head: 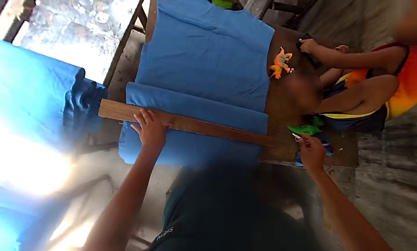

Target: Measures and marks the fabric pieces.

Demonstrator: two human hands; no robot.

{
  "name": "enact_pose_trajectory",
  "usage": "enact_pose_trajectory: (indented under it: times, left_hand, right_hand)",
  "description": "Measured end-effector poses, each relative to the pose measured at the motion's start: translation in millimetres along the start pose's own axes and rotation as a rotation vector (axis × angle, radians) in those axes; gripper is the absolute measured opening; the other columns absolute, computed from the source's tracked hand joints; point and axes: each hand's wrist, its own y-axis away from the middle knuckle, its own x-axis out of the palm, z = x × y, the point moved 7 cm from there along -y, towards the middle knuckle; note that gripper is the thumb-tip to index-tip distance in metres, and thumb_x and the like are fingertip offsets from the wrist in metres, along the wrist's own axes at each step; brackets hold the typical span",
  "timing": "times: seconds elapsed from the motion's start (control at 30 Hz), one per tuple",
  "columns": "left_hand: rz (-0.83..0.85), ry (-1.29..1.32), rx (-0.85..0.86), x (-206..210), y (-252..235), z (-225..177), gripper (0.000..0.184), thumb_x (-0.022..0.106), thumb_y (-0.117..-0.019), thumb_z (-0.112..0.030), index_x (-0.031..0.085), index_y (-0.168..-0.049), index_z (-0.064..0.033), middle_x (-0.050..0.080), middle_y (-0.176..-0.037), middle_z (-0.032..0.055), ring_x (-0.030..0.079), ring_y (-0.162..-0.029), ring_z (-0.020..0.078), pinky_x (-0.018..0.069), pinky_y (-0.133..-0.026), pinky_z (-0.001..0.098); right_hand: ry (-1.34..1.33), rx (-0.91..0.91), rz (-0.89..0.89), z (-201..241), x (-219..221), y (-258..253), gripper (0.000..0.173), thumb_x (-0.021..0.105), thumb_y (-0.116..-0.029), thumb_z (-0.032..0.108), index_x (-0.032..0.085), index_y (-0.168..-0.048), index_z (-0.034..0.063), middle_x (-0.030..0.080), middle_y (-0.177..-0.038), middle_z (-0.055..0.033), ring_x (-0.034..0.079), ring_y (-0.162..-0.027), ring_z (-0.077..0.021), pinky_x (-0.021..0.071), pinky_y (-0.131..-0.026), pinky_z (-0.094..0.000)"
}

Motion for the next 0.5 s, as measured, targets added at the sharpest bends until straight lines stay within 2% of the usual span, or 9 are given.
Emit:
enact_pose_trajectory:
  times: [0.03,0.1,0.17,0.23,0.33,0.4,0.5]
  left_hand:
    - [-0.06,0.045,0.122,-4,5,-3,0.08,0.064,-0.1008,-0.038,0.028,-0.156,0.009,0.017,-0.163,0.036,0.011,-0.151,0.0582,0.013,-0.113,0.0802]
    - [-0.162,0.105,0.44,-6,10,-7,0.064,0.068,-0.0988,-0.028,0.044,-0.152,0.0001,0.033,-0.161,0.0298,0.018,-0.15,0.0581,0.0133,-0.11,0.0834]
    - [-0.19,0.111,0.711,2,3,-5,0.058,0.073,-0.0947,-0.027,0.056,-0.146,-0.0069,0.047,-0.155,0.0197,0.028,-0.148,0.0527,0.0134,-0.109,0.0846]
    - [-0.206,0.076,0.869,6,-6,-2,0.053,0.074,-0.0935,-0.027,0.061,-0.142,-0.0097,0.057,-0.148,0.0146,0.04,-0.144,0.0475,0.0183,-0.108,0.0834]
    - [-0.233,0.037,0.992,-2,-19,2,0.048,0.07,-0.0956,-0.033,0.063,-0.139,-0.0139,0.064,-0.136,0.0157,0.053,-0.135,0.0427,0.0239,-0.11,0.0793]
    - [-0.261,0.034,1.023,-15,-34,1,0.05,0.068,-0.0964,-0.04,0.062,-0.14,-0.0153,0.064,-0.134,0.0168,0.056,-0.131,0.0428,0.0257,-0.111,0.0772]
    - [-0.28,0.022,1.039,-39,-69,-12,0.049,0.064,-0.0989,-0.041,0.061,-0.141,-0.0158,0.063,-0.135,0.0171,0.054,-0.133,0.0409,0.027,-0.113,0.0742]
  right_hand:
    - [-0.124,0.165,-0.034,1,11,6,0.032,0.051,-0.1067,0.013,0.066,-0.129,-0.0063,0.066,-0.12,-0.0306,0.066,-0.11,-0.0398,0.0508,-0.098,-0.0504]
    - [-0.46,0.448,-0.073,4,40,20,0.035,0.045,-0.1095,0.015,0.059,-0.132,-0.008,0.064,-0.124,-0.0245,0.065,-0.108,-0.0263,0.0524,-0.092,-0.0388]
    - [-0.792,0.609,-0.122,18,63,28,0.036,0.043,-0.1108,0.017,0.052,-0.136,-0.0072,0.061,-0.129,-0.0191,0.063,-0.107,-0.0179,0.0527,-0.088,-0.0327]
    - [-0.937,0.635,-0.163,34,74,31,0.034,0.045,-0.1103,0.018,0.052,-0.134,-0.006,0.064,-0.126,-0.0151,0.064,-0.1,-0.0124,0.053,-0.085,-0.0298]
    - [-0.99,0.599,-0.252,52,71,28,0.032,0.043,-0.1107,0.015,0.052,-0.13,-0.0082,0.066,-0.118,-0.013,0.064,-0.093,-0.008,0.0529,-0.083,-0.0259]
    - [-0.994,0.544,-0.323,57,62,18,0.032,0.039,-0.1113,0.015,0.052,-0.129,-0.0088,0.067,-0.117,-0.0129,0.066,-0.093,-0.0074,0.0533,-0.085,-0.0255]
    - [-1.012,0.472,-0.351,65,62,-14,0.037,0.035,-0.1123,0.018,0.05,-0.132,-0.0096,0.064,-0.127,-0.0188,0.066,-0.105,-0.0141,0.0528,-0.091,-0.0319]
